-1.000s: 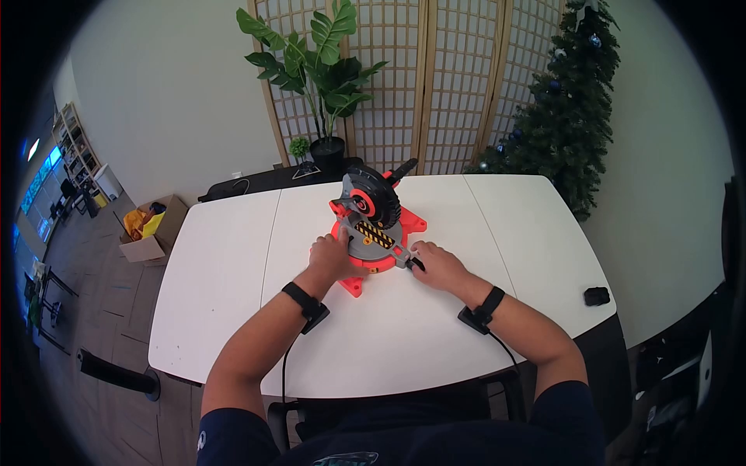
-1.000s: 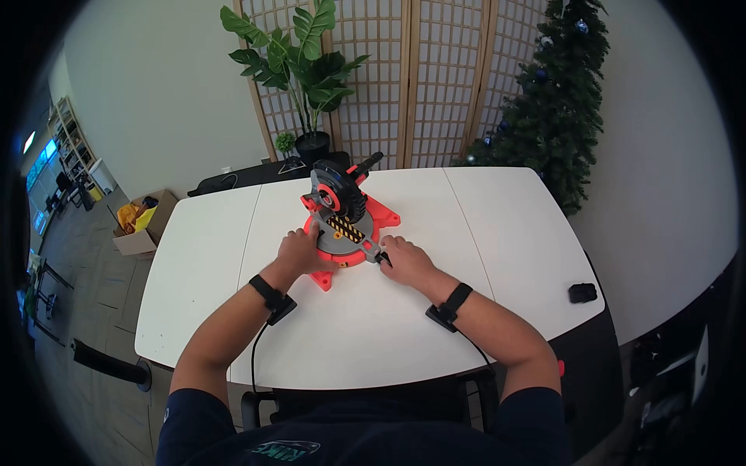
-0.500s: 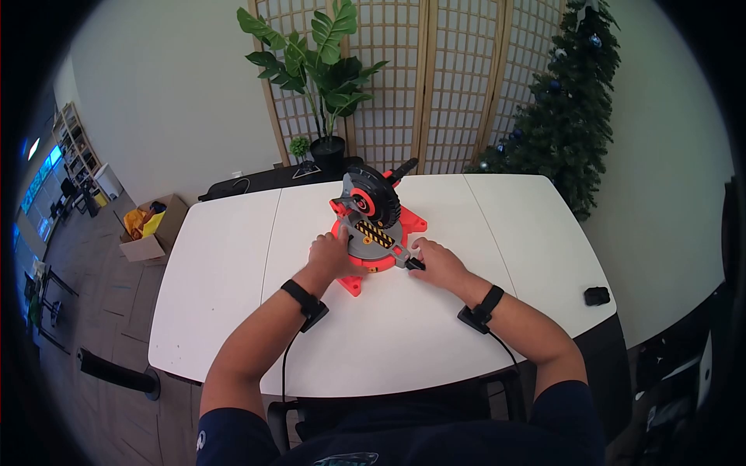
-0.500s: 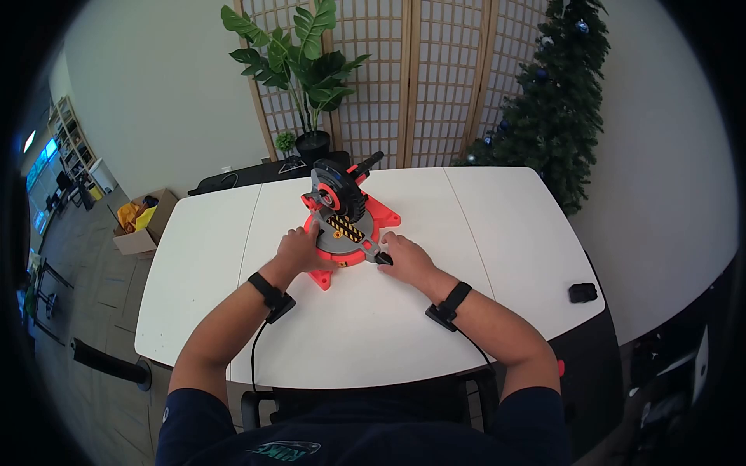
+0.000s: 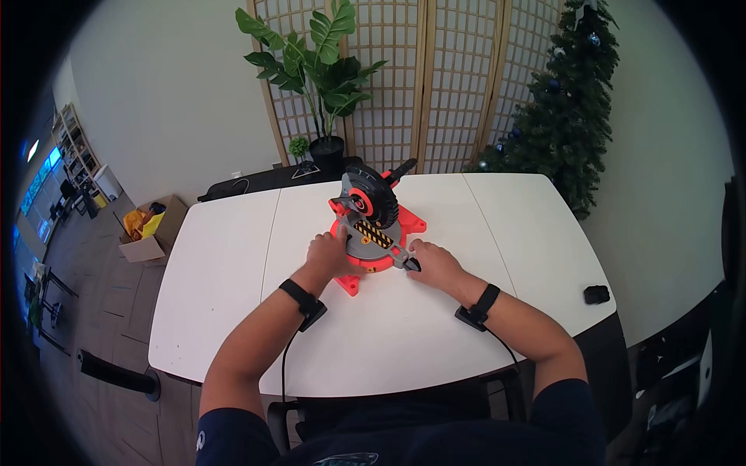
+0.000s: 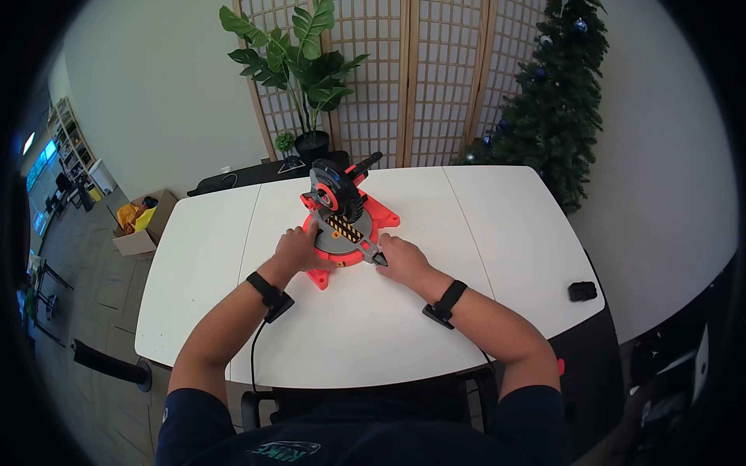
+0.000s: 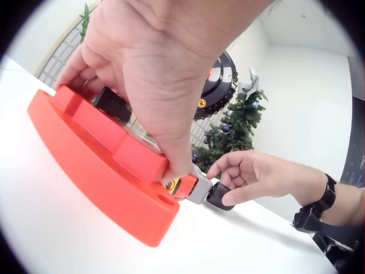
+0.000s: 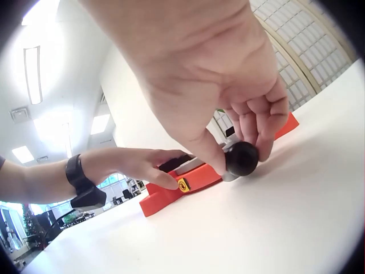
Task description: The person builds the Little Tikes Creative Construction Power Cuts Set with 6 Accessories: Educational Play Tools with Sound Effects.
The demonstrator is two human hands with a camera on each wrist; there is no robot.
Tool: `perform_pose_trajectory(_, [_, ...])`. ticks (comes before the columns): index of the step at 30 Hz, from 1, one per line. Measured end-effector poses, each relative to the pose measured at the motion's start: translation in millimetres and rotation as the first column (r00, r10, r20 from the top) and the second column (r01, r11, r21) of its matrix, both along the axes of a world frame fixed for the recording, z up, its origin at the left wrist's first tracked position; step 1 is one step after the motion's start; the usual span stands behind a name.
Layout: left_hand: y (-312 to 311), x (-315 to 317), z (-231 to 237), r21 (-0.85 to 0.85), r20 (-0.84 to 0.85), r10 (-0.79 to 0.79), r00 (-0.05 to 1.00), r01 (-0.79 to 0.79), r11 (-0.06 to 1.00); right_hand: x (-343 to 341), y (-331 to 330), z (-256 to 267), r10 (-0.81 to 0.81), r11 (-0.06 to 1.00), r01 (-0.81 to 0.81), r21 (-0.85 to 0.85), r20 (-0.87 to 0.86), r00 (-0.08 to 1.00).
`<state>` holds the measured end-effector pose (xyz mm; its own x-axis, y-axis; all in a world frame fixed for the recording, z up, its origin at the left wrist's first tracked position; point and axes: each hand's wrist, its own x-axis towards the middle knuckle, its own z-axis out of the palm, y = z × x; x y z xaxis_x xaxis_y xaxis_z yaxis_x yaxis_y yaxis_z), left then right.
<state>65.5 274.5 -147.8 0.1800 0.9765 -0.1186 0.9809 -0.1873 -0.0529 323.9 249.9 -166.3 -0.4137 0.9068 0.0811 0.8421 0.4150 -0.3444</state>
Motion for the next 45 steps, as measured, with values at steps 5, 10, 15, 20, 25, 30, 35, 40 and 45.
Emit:
perform_pose_trajectory(5, [-0.2,0.3,-0.2,-0.001,-0.006,0.001,1.000,-0.001,1.000,10.2,17.1,-11.0,-0.012,0.983,-0.011,-0.184,-0.120,0.993])
perform_pose_trajectory(10, [-0.5,0.0,-1.3,0.002,-0.009,-0.002,1.000,0.002,1.000,-4.5,-0.1,-8.4,-0.021,0.997,0.015,0.069,0.090,0.996])
perform_pose_trajectory(15, [-0.1,-0.8,-2.3,0.000,0.003,-0.002,1.000,0.002,1.000,-2.6,8.0,-9.1,-0.028,0.999,0.027,0.029,0.037,0.999])
perform_pose_trajectory(20, [-4.7,0.7,-2.5,0.054,-0.001,0.010,1.000,-0.010,0.998,11.3,28.9,-6.5,-0.108,0.916,0.030,-0.400,-0.172,0.979])
perform_pose_trajectory(25, [-4.2,0.9,-3.7,0.052,-0.006,0.011,1.000,-0.011,0.999,-4.7,-2.5,-5.9,-0.086,0.988,0.075,0.131,0.078,0.993])
perform_pose_trajectory(30, [-3.0,-0.9,-6.4,0.065,-0.018,0.001,1.000,0.000,0.998,0.1,13.2,-12.6,-0.047,0.999,0.044,0.029,0.125,0.991])
perform_pose_trajectory(35, [-4.8,0.2,-4.7,0.063,-0.028,-0.001,1.000,0.002,0.998,12.0,32.4,-7.5,-0.069,0.926,0.042,-0.376,-0.059,0.996])
perform_pose_trajectory(40, [-7.2,-0.1,-4.2,0.069,-0.016,-0.005,1.000,0.006,0.998,-4.0,3.8,-2.0,-0.018,1.000,0.014,0.022,0.184,0.983])
perform_pose_trajectory(45, [-8.0,-0.3,-4.3,0.082,-0.001,-0.004,1.000,0.004,0.997,4.4,22.1,-3.7,0.016,0.983,-0.002,-0.184,0.076,0.997])
